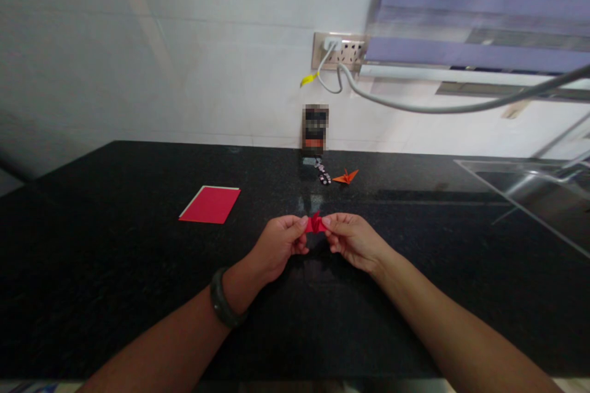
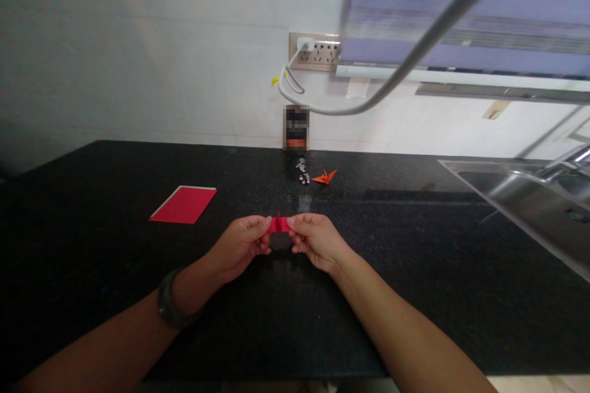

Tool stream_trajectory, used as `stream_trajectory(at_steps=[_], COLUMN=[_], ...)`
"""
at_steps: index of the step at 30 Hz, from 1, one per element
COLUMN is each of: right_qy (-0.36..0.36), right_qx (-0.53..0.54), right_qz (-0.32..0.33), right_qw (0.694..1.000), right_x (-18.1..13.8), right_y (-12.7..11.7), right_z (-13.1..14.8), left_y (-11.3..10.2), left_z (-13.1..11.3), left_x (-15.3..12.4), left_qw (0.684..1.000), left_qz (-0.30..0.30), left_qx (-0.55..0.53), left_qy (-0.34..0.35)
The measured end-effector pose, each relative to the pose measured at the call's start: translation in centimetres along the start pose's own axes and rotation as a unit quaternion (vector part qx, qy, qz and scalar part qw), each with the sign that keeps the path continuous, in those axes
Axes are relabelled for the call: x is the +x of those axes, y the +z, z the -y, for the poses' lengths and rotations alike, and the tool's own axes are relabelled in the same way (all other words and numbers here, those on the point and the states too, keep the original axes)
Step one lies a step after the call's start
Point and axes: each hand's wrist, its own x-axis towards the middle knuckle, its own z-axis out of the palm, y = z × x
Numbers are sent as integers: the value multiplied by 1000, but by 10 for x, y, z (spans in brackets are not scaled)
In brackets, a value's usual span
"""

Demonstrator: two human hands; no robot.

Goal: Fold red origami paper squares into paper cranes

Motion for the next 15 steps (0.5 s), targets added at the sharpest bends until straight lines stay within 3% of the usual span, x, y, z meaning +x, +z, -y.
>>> stream_trajectory(at_steps=[15], right_qy=[10], right_qx=[-1], right_qz=[-13], right_qw=[1000], right_x=[-1], right_y=[-1], right_z=[1], left_y=[1], left_z=[1], left_x=[1], left_qw=[1000], left_qz=[-14], left_qx=[-8], left_qy=[2])
